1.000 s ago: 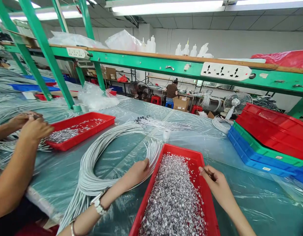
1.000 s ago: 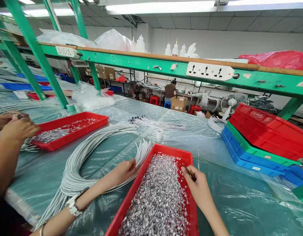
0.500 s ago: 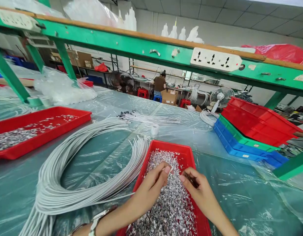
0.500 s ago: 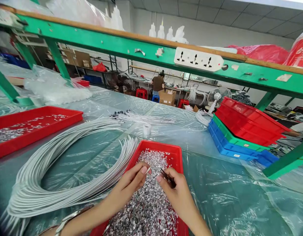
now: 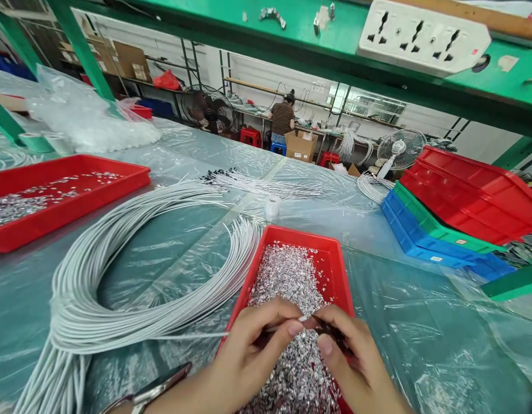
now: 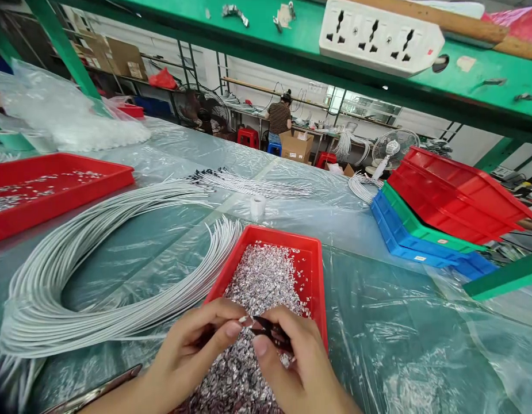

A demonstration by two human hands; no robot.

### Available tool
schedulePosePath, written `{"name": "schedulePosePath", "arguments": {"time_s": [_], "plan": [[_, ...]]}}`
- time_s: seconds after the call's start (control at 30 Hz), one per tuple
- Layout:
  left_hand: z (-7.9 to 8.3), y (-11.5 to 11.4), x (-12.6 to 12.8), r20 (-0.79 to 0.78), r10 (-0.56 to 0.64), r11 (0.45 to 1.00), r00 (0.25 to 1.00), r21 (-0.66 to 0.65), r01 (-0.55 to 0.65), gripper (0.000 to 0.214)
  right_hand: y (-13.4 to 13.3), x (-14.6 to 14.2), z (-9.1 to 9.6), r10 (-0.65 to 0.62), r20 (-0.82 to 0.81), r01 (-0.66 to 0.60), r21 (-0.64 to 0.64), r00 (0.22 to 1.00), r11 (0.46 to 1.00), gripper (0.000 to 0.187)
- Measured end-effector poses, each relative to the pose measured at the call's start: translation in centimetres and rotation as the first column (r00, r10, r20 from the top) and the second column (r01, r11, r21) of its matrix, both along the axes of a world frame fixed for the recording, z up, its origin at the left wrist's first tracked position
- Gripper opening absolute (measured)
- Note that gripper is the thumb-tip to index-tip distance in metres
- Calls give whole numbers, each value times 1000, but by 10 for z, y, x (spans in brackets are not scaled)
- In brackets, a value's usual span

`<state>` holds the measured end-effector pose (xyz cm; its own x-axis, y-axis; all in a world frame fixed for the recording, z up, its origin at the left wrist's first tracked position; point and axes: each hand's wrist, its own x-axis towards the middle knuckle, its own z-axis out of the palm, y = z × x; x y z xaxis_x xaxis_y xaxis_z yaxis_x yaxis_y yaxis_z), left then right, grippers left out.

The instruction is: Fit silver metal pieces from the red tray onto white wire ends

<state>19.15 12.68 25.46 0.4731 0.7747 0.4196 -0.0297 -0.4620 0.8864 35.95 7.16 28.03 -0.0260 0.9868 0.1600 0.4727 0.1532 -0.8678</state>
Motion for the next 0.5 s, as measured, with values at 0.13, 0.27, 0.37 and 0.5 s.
{"name": "schedulePosePath", "arguments": {"time_s": [0.13, 0.27, 0.37, 0.5], "plan": [[3, -3, 0, -15, -15, 1000, 1000, -12, 15, 12, -2, -3, 2, -30, 15, 30, 21, 999, 999, 19], [1, -5, -1, -30, -6, 1000, 1000, 22, 6, 13, 0, -5, 6, -2, 21, 0, 78, 1000, 997, 16], [0, -4, -1, -39, 24, 996, 999, 90, -21, 15, 1, -6, 7, 31, 21, -33, 105, 999, 994, 16], [-2, -4, -2, -67, 85, 977, 994, 203, -70, 15, 1, -7, 8, 57, 22, -58, 104, 998, 993, 17]]}}
